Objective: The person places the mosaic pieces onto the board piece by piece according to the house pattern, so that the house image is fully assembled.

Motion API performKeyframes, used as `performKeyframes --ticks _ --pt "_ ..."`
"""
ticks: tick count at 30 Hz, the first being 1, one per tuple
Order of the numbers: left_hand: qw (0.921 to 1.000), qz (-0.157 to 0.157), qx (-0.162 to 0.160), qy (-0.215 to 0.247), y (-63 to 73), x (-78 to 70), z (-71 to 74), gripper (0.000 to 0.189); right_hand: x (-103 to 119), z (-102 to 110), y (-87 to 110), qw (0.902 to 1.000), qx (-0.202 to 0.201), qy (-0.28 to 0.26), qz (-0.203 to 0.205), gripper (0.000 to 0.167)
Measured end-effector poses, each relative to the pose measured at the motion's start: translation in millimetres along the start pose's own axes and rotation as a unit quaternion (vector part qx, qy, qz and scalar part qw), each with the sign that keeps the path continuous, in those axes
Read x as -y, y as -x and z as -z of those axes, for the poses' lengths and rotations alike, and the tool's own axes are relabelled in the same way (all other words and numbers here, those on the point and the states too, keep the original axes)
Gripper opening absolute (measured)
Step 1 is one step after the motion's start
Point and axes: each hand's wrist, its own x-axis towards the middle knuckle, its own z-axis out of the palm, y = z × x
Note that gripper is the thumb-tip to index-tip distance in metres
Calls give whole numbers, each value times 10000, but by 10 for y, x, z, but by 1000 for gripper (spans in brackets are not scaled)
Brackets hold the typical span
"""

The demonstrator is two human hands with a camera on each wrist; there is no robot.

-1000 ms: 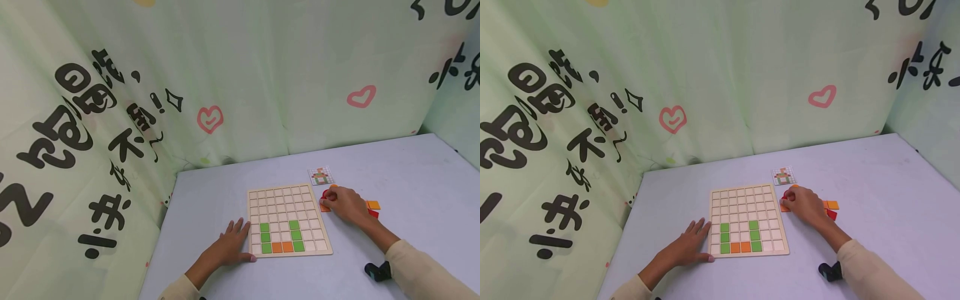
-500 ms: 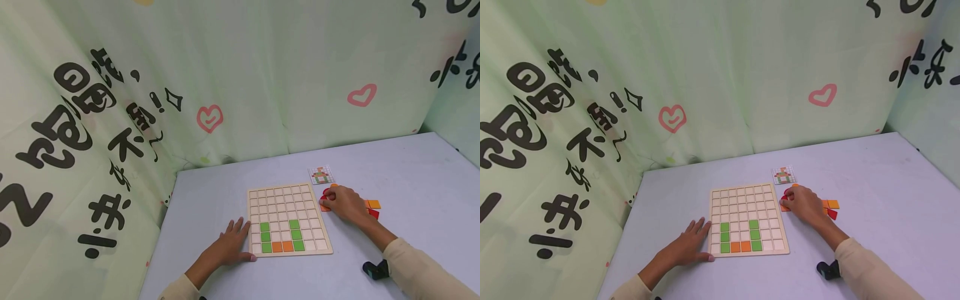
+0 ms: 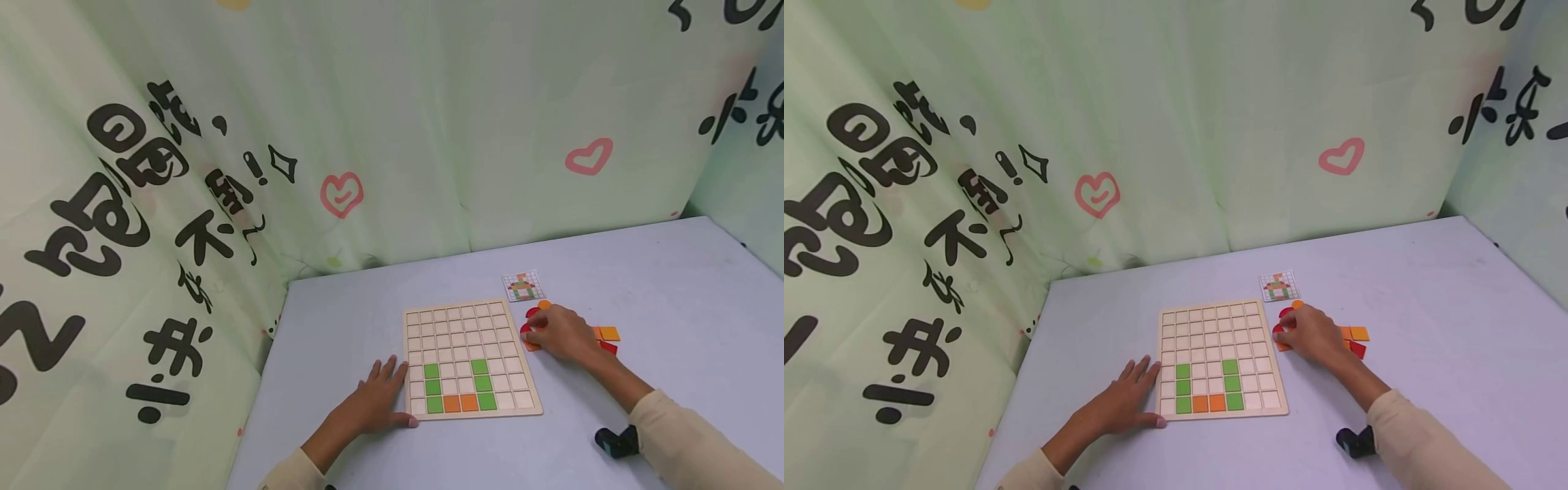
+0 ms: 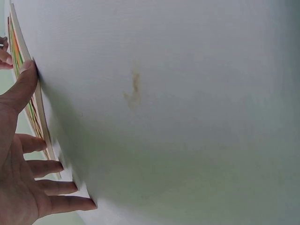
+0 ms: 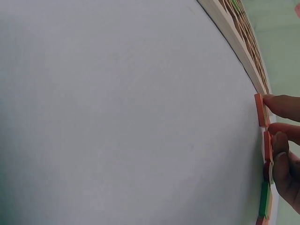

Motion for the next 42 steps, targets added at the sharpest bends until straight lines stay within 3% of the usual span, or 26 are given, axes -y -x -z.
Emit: performKeyframes --ticks 8,17,31,42 --pt "10000 -18 -6 -9 -2 7 -10 104 -15 14 4 9998 193 -17 89 48" --pt "10000 -14 -2 -10 6 -5 1 104 10 -18 11 9989 73 -170 435 32" --pt "10000 45 30 -40 10 -18 6 104 7 -15 40 9968 -16 -269 752 32" --pt "9999 71 24 -82 2 -9 -8 104 125 -6 38 9896 513 -959 946 31"
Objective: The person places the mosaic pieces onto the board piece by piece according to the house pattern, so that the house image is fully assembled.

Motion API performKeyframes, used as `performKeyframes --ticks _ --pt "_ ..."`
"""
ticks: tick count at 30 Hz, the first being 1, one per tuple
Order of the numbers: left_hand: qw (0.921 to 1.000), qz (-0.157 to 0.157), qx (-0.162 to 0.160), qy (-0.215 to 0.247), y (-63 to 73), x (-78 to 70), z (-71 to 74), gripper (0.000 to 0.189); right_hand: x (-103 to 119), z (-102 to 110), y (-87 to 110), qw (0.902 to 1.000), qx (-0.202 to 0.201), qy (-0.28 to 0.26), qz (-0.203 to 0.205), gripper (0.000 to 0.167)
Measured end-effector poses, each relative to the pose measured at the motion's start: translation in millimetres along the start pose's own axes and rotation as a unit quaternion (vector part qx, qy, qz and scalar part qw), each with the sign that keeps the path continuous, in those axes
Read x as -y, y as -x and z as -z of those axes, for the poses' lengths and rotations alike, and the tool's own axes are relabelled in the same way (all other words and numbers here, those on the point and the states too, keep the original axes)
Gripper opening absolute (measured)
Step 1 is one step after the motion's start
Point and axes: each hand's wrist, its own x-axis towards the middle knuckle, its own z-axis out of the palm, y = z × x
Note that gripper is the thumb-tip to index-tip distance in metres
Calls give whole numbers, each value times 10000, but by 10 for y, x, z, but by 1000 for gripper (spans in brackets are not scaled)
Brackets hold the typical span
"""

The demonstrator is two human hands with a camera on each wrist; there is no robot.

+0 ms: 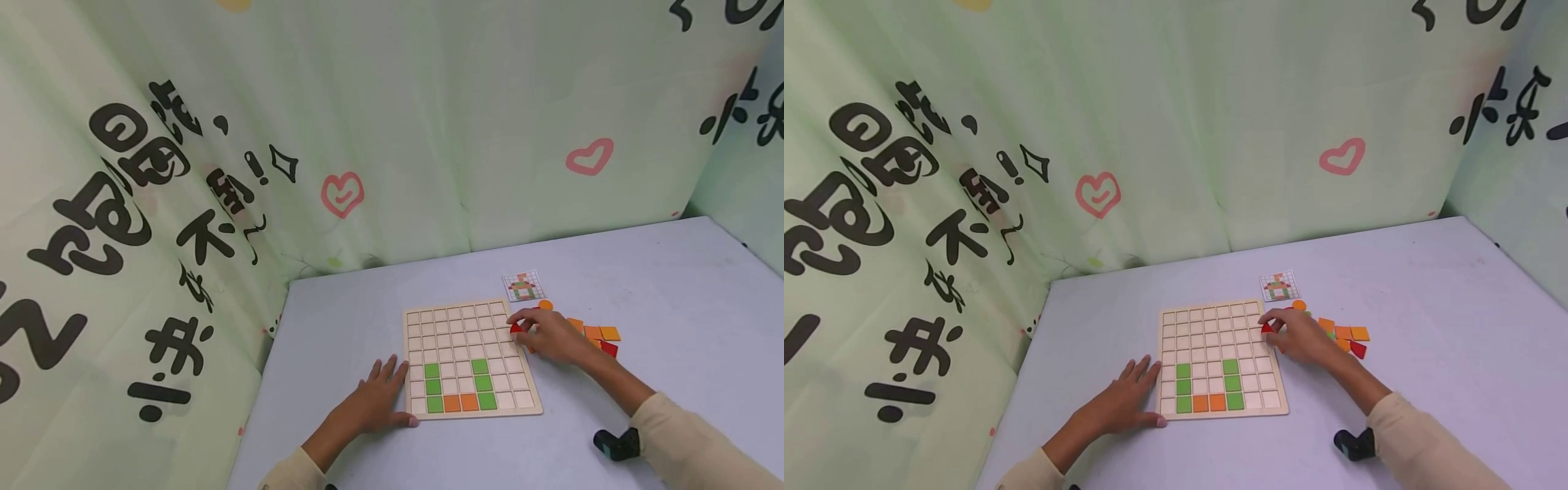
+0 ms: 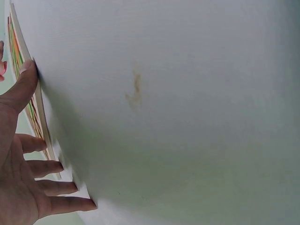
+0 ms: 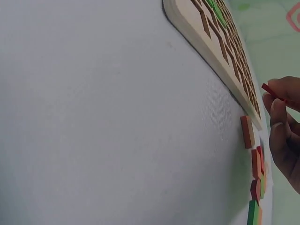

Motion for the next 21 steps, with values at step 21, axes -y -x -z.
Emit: performKeyframes --ticks 21 --pt "9999 27 63 79 -13 -5 5 103 467 -342 -290 9913 999 -514 679 27"
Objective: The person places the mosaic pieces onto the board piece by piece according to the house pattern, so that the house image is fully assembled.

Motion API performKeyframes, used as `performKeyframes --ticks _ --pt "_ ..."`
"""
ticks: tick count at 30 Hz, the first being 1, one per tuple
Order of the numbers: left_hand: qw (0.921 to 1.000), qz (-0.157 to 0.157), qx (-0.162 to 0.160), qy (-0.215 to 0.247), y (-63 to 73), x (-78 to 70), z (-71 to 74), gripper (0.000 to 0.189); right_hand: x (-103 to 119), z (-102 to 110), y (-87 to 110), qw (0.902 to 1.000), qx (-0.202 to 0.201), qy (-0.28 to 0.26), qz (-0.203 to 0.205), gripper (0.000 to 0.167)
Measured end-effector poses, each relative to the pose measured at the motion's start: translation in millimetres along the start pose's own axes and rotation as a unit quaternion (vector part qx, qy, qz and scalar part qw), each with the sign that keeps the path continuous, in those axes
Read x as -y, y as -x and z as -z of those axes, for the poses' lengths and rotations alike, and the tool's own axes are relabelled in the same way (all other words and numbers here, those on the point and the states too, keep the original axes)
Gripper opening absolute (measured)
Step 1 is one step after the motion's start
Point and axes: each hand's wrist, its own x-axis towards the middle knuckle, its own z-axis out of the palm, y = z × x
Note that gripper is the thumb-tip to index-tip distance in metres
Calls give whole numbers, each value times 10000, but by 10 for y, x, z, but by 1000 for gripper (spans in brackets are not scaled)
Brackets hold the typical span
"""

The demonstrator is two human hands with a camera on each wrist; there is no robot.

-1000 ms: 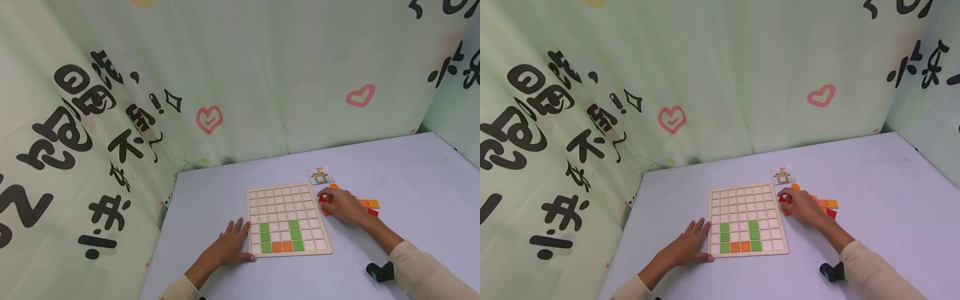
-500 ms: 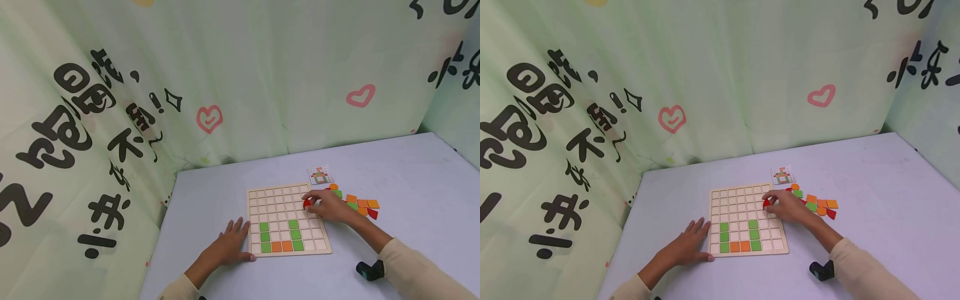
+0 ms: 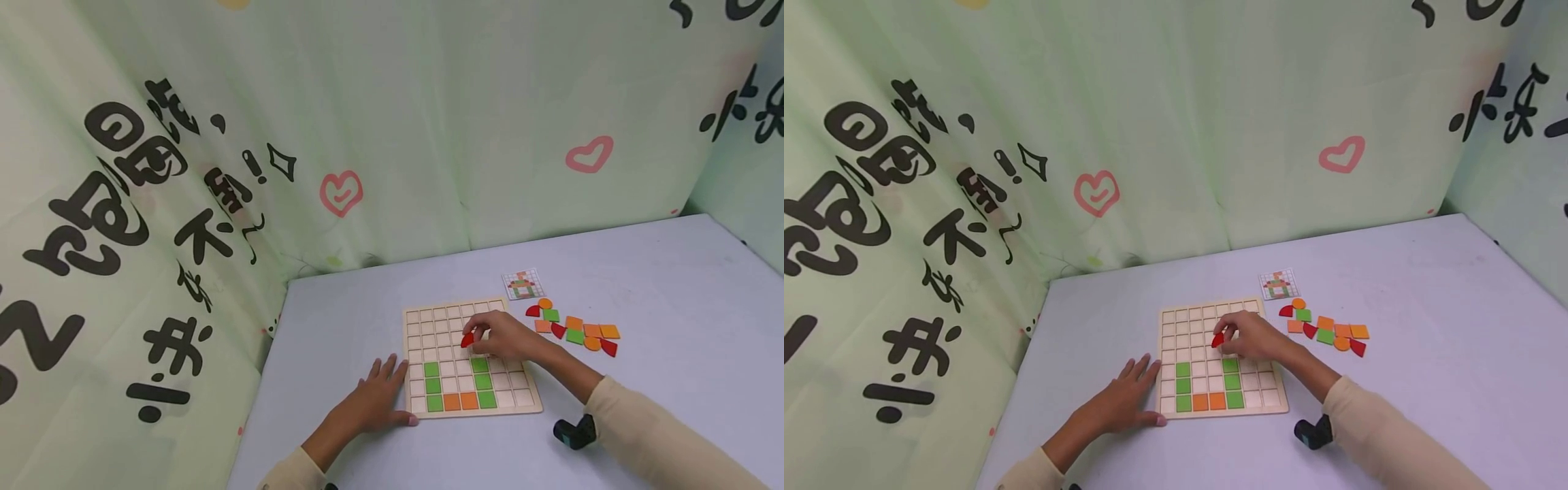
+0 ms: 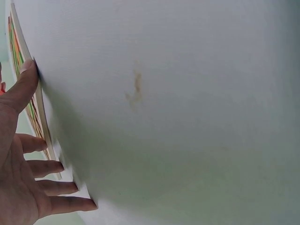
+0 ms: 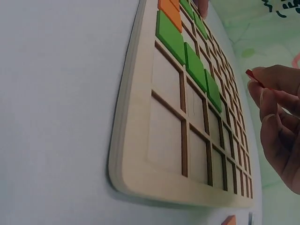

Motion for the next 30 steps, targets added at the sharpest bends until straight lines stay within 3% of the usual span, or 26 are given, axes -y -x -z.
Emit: performKeyframes --ticks 14,30 --pt "10000 94 20 1 -28 17 -22 103 238 -243 -245 9996 240 134 48 23" --pt "10000 -49 1 -48 -10 13 -7 102 324 -551 -447 9991 20 409 -99 15"
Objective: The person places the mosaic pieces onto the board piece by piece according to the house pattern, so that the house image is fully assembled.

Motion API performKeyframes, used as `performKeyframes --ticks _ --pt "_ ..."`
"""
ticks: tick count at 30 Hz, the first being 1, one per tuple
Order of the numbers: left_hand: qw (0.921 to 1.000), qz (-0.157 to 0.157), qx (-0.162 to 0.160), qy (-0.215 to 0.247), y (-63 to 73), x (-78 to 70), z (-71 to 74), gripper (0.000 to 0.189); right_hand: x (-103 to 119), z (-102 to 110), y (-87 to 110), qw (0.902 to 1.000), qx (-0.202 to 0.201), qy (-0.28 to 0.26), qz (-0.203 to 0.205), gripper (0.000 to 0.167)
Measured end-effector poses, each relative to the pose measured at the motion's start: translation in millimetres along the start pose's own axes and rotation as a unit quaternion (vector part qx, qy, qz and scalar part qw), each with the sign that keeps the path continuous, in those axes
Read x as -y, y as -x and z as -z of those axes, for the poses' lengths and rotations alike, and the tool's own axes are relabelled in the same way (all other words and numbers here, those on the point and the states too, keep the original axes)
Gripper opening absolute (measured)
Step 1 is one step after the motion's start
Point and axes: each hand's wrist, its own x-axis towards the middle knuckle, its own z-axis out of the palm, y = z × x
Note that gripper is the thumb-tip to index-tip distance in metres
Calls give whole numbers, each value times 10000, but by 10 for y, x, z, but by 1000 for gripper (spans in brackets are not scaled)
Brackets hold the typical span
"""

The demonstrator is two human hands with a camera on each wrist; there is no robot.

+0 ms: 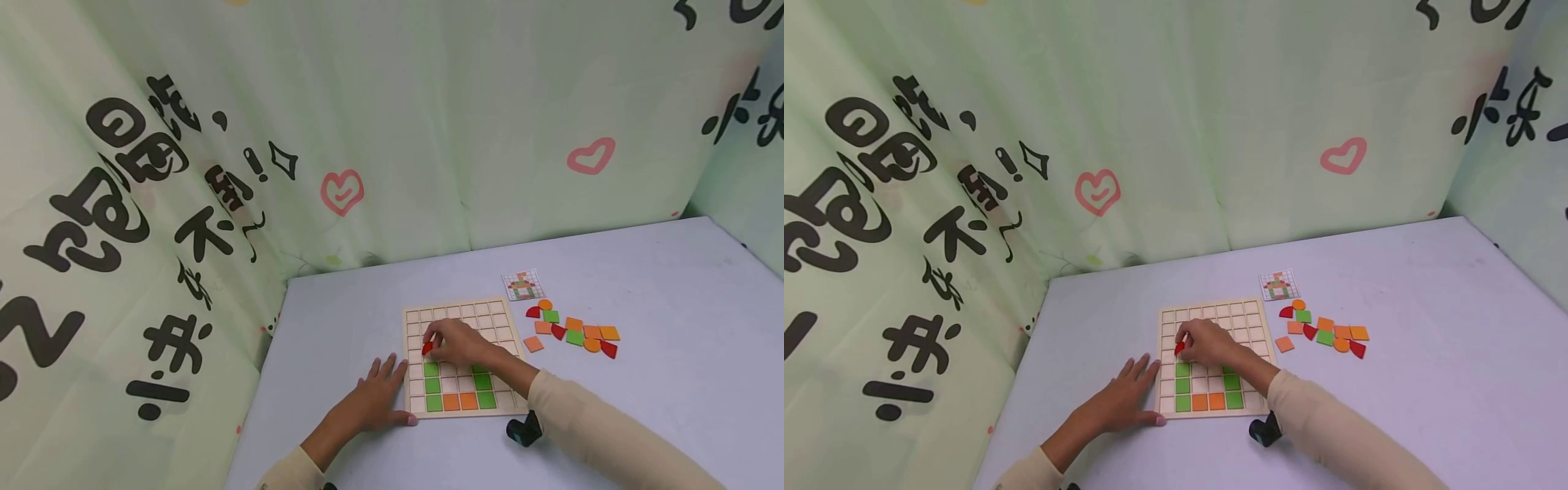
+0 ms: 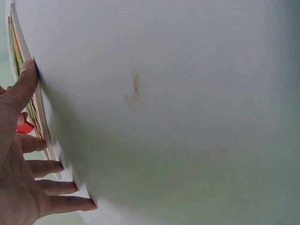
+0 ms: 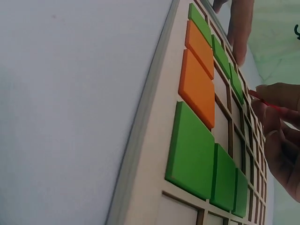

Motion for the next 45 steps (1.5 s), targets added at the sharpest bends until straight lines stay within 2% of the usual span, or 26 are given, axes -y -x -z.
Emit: performKeyframes --ticks 9,19,35,45 --pt "10000 43 28 0 0 -11 10 102 63 -136 -35 9997 -99 236 -21 12" --pt "9999 112 106 6 11 -22 35 102 118 -191 -52 9982 -119 567 121 20" --pt "9998 111 150 -30 9 -29 67 102 115 -188 -52 9978 -225 621 -13 13" --pt "9999 110 116 -42 1 -19 38 103 119 -179 -65 9973 -169 716 -23 12"
